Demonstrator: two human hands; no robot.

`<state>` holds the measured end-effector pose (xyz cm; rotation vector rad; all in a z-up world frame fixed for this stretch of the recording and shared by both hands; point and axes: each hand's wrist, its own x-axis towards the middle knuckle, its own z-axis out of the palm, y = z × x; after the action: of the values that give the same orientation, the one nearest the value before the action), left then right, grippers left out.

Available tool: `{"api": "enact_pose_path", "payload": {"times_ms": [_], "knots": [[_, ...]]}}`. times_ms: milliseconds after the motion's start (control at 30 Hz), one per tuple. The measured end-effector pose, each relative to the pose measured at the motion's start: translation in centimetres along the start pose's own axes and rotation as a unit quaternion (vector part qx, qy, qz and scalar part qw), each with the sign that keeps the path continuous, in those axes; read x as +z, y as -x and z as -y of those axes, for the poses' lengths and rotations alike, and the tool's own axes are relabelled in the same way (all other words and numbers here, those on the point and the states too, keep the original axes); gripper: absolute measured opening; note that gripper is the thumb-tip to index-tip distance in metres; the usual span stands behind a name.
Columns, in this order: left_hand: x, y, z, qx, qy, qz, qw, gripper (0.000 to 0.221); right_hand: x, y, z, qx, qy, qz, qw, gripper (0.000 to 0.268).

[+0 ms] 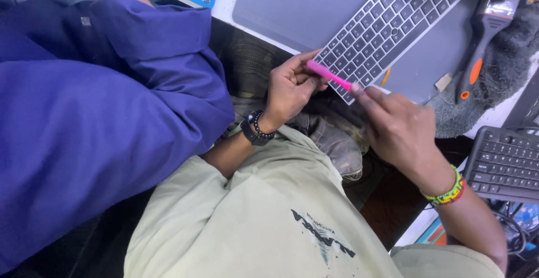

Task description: Cleaning a laptop keyboard using a cloth and various brushes

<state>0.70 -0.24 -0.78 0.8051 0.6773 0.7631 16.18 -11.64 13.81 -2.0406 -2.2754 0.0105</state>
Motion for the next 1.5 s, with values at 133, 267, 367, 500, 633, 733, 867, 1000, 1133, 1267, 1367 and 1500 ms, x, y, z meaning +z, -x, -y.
{"api": "enact_pose_path", "payload": {"times_ms": [133, 267, 367, 500, 633, 733, 867, 1000, 1133, 1267, 1367, 1500], "knots": [[-0.3, 0.0, 0.9, -0.002, 0.027, 0.005, 1.0, 0.049, -0.4, -0.2, -0.9, 0.005, 0.068, -0.059, 0.996, 0.042], [-0.5, -0.4, 1.9, 0.009, 0.021, -0.002, 1.0, 0.048, 0.6, 0.4, -0.1, 0.008, 0.013, -0.059, 0.998, 0.038], [-0.1, -0.2, -0.4, 0.003, 0.001, 0.005, 1.0, 0.046, 0.6, -0.2, 1.4, -0.006, 0.015, -0.029, 0.999, 0.031], [0.0, -0.1, -0.5, 0.001, 0.006, 0.005, 1.0, 0.047, -0.6, -0.8, 1.2, -0.001, 0.023, 0.004, 1.0, 0.04], [-0.1, -0.5, -0.4, 0.009, 0.012, 0.013, 1.0, 0.051, -1.0, -1.5, 1.0, -0.022, 0.062, 0.008, 0.998, 0.03], [-0.1, -0.1, -0.3, -0.002, 0.014, 0.014, 1.0, 0.052, -1.8, -1.7, 1.6, -0.024, 0.077, 0.015, 0.997, 0.03], [0.2, 0.2, -1.7, -0.019, 0.016, 0.02, 0.999, 0.051, -1.7, -1.7, 0.7, -0.015, 0.128, 0.082, 0.988, 0.04], [0.2, 0.3, -1.5, -0.028, 0.028, 0.022, 0.999, 0.052, -2.0, -1.4, -1.5, 0.04, 0.244, 0.047, 0.968, 0.039], [0.0, 0.1, -1.6, -0.005, 0.004, 0.02, 1.0, 0.051, -2.4, -1.8, -0.2, 0.011, 0.052, 0.019, 0.998, 0.039], [0.0, 0.2, -1.2, -0.014, 0.013, 0.025, 0.999, 0.054, -1.9, -1.9, -0.8, 0.02, 0.031, 0.05, 0.998, 0.042], [0.2, 0.1, -2.4, -0.02, -0.009, 0.028, 0.999, 0.052, -3.6, -1.0, -2.1, 0.071, 0.139, -0.043, 0.987, 0.031], [0.1, 0.2, -1.8, -0.037, 0.001, 0.024, 0.999, 0.053, -3.5, 0.7, -0.7, 0.081, 0.017, -0.051, 0.995, 0.023]]}}
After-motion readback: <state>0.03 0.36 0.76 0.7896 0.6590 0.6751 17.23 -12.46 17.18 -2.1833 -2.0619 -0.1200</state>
